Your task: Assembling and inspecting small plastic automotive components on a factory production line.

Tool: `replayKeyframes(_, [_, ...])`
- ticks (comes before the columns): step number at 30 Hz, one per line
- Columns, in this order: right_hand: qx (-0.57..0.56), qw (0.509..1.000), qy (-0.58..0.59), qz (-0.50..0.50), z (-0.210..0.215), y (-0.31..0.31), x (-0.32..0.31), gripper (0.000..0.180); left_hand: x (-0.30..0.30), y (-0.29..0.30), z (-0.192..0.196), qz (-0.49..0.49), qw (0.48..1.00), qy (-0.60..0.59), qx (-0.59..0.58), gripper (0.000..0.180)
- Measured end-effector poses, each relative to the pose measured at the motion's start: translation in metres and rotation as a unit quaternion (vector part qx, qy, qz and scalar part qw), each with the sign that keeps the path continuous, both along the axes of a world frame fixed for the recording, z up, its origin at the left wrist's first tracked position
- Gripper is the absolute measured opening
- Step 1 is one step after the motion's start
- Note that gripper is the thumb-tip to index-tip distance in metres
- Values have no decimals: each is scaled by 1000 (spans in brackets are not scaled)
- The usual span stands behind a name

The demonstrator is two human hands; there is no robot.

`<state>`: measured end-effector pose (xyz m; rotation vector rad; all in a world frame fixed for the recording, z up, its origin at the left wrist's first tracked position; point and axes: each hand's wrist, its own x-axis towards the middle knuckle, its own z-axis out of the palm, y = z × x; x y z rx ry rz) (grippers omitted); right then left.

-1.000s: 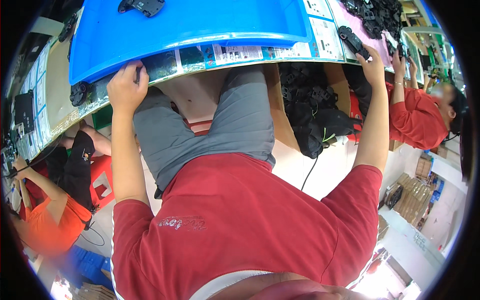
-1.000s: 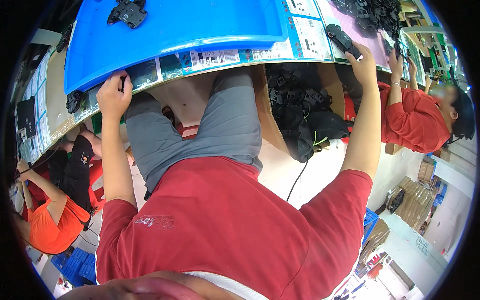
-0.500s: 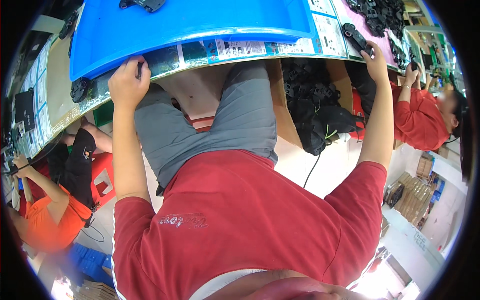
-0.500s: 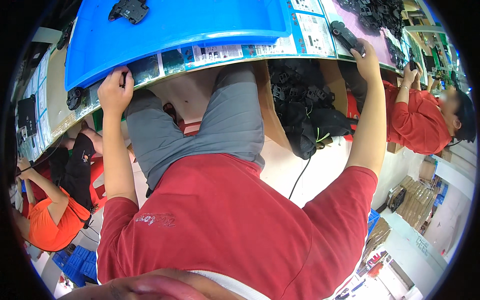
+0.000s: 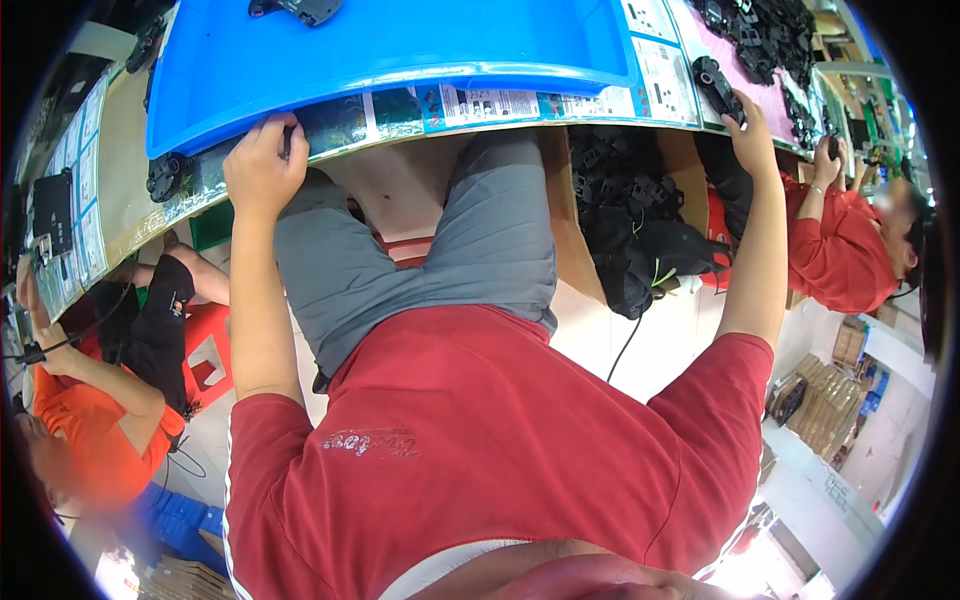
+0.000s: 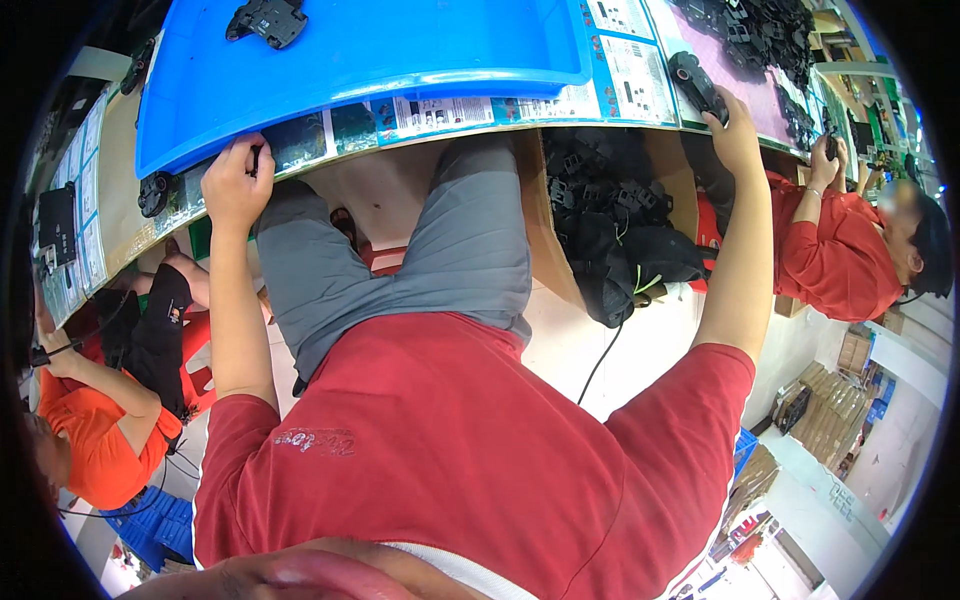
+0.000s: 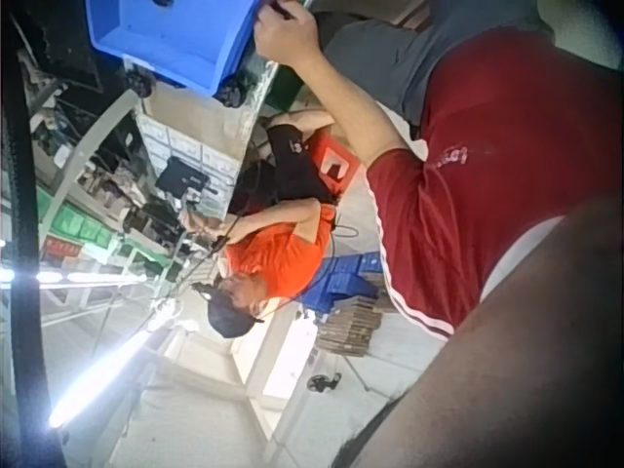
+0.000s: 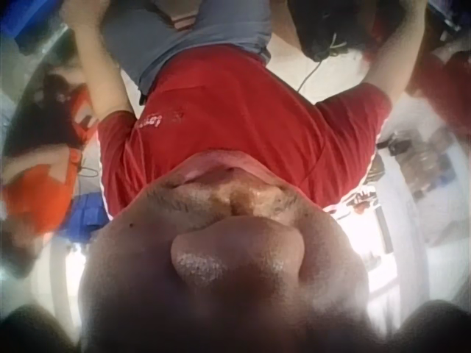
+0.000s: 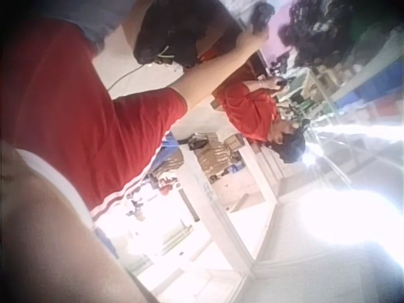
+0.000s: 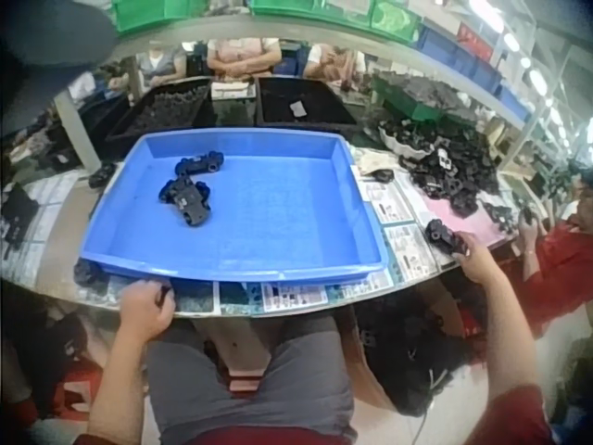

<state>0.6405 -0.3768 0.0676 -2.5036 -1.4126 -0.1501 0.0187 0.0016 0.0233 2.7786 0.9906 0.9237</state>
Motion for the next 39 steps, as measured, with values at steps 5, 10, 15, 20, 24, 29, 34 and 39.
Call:
replayKeyframes(5, [25,1000,-9,2,4,-1,7,57,-1,0,0,9,1000,13,-4,9])
replayKeyframes(10, [-24,1000,-7,-8,1,0,-1,61,-1,0,-1,4,1000,2,-4,9])
replayKeyframes(15, [-4,999,-40,-19,-2,11,-7,68,-1,-1,-1,11,1000,6,-7,9])
replayKeyframes(20, [19,993,2,-116,-8,19,-24,70,-1,0,0,4,1000,-1,-6,10])
replayKeyframes(24, [91,985,-10,-144,-4,22,-89,72,1,-1,3,-21,998,-59,-14,5])
replayKeyframes(29, [278,941,168,-98,7,47,-249,64,4,-46,0,-53,964,-179,-191,7])
replayKeyframes(34, [262,912,308,74,-6,100,-393,65,27,-134,2,-205,679,-300,-638,29])
replayKeyframes(39, [176,920,233,260,1,147,-466,73,13,-147,8,-119,691,-374,-608,34])
